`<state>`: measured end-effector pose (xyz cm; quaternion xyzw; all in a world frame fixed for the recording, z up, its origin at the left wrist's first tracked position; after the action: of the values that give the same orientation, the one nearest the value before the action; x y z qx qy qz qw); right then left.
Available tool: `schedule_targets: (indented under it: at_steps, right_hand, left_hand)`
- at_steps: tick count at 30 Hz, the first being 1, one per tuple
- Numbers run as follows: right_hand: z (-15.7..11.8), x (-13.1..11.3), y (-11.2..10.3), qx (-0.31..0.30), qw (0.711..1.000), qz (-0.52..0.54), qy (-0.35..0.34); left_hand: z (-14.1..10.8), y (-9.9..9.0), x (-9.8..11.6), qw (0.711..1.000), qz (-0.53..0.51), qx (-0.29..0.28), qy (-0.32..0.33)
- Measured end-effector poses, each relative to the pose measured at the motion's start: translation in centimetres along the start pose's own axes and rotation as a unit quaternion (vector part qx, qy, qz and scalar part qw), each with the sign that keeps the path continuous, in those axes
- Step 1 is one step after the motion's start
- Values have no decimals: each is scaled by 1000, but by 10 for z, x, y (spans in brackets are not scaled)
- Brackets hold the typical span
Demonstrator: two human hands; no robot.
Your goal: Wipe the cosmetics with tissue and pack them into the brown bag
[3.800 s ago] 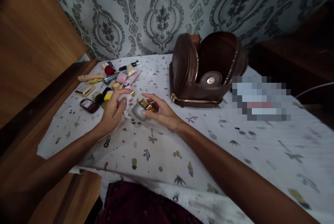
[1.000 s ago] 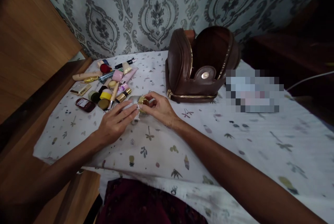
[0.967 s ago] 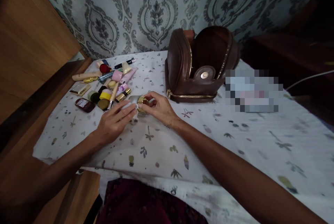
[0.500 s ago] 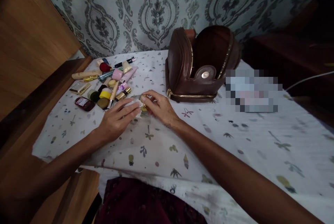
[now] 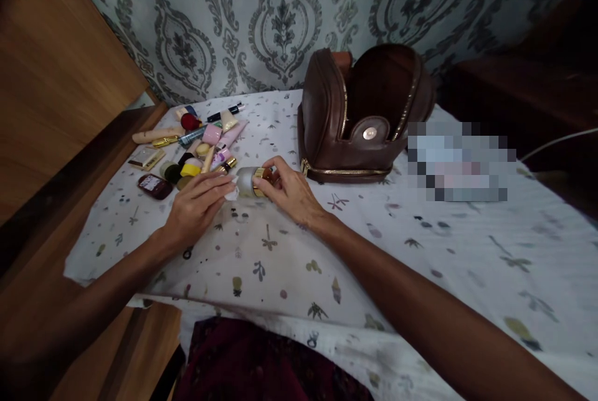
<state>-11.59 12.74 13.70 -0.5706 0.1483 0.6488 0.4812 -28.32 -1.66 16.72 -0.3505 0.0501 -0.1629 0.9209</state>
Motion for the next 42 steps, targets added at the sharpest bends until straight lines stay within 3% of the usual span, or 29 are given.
schedule_targets:
  at_steps: [5,10,14,21,30,33,38,42]
  right_hand:
    - [-3,-11,-2,-4,999,-43,-20]
    - [-1,-10,-2,9,1000,-26,11]
    - [-1,-7,-1,19,999,-10,28]
    - [-1,-4,1,9,999,27,22]
    - [4,5,2,3,997,55,53]
    - [2,1,1,24,998,6,52]
    - [0,-7,-2,20,997,-55,53]
    - [2,-7,-5,15,995,-51,81]
  left_hand:
    - [5,7,16,997,8,-6,77]
    - [-5,5,0,999,12,-26,36]
    - [-6,1,-3,1000,12,-8,9]
    - [3,15,21,995,6,-15,93]
    - [-20,7,-12,999,23,-30,10]
    - [-14,2,-9,1000,12,-8,-7]
    - [4,7,16,998,6,4,70]
    - [-2,12,13,994,25,-11,104]
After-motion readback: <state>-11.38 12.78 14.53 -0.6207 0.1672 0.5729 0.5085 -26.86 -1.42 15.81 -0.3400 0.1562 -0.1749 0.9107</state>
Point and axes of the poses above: each hand's wrist, its own z-axis towards the middle knuckle, its own y-axis out of the palm, x = y × z, the point moved 1 cm from there along z, towards the middle knuckle, and after that the axes turned 9 degrees about x, right-handed, at the moved point
